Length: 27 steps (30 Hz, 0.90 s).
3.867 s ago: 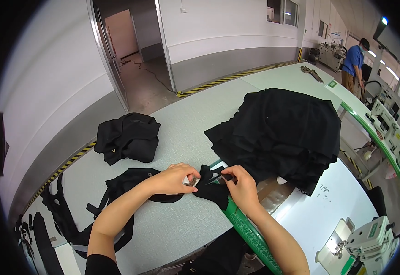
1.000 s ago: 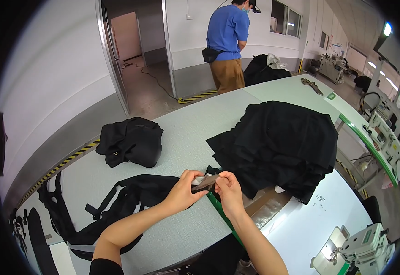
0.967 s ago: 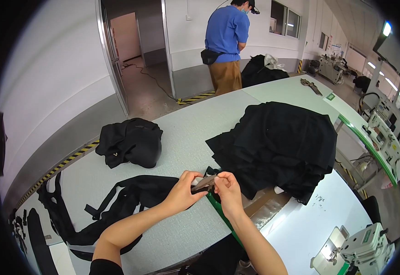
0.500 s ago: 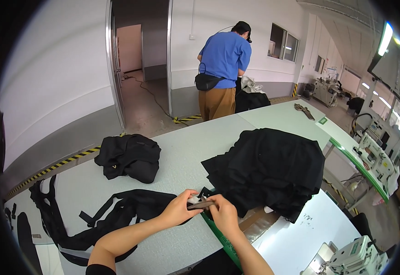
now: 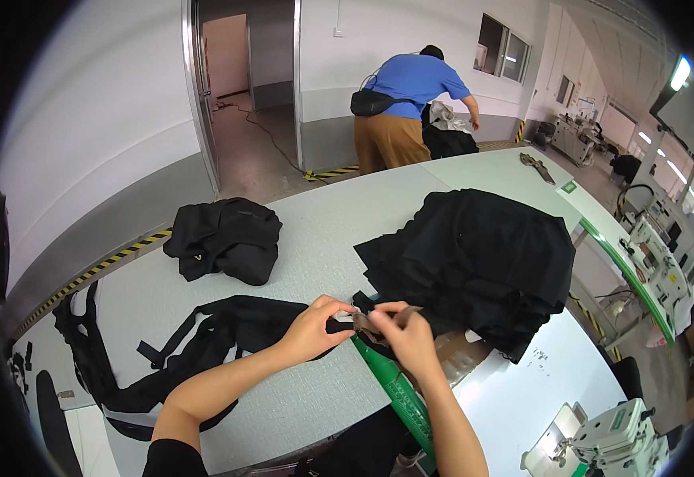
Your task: Inspect and organize various black fabric garment pieces and straps within a textile factory floor.
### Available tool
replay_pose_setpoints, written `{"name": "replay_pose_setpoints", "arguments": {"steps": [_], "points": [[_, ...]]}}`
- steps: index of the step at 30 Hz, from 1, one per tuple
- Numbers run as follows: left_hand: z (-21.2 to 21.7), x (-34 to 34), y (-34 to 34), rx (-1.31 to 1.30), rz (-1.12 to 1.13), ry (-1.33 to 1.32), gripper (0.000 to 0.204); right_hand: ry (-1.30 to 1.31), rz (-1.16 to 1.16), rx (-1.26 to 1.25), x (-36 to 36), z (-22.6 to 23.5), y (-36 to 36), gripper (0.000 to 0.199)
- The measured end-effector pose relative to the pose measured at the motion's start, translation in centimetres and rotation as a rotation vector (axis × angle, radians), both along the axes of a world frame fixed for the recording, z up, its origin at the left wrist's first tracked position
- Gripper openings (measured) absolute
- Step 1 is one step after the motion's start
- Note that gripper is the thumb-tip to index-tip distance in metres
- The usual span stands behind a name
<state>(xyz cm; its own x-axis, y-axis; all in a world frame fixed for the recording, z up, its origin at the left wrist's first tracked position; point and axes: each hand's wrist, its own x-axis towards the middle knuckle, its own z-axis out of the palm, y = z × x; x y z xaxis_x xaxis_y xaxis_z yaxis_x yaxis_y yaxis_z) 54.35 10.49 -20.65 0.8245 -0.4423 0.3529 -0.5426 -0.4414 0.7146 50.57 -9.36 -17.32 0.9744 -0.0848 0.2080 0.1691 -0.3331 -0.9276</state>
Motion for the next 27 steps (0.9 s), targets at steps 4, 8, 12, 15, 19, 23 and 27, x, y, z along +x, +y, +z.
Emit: {"name": "replay_pose_setpoints", "arguments": {"steps": [4, 8, 12, 15, 19, 23, 27], "points": [[-0.2, 0.3, -0.5, -0.018, 0.005, 0.020, 0.034, -0.038, 0.007, -0.371, 0.7, -2.1, 0.8, 0.034], [-1.1, 0.6, -0.5, -0.024, -0.013, -0.039, 0.028, 0.004, 0.173, 0.359, 1.3, -3.1, 0.8, 0.014], [-0.6, 0.7, -0.5, -0.022, -0.016, 0.015, 0.023, 0.048, 0.089, 0.592, 1.2, 0.6, -1.4, 0.015], [-0.8, 0.9, -0.3, -0.012, -0.010, 0.005, 0.024, 0.056, 0.055, 0.473, 1.3, 1.4, -0.8, 0.018], [-0.8, 1.0, 0.0, 0.010, -0.037, 0.006, 0.022, 0.082, 0.060, 0.459, 0.9, 2.8, -0.8, 0.028], [-1.4, 1.2, 0.0, 0.004, -0.050, -0.090, 0.024, 0.158, 0.292, 0.742, 0.6, 3.0, -1.5, 0.048], [-1.1, 1.1, -0.2, 0.026, -0.014, 0.010, 0.027, 0.309, 0.239, -0.036, -0.7, 0.9, 0.4, 0.022]]}}
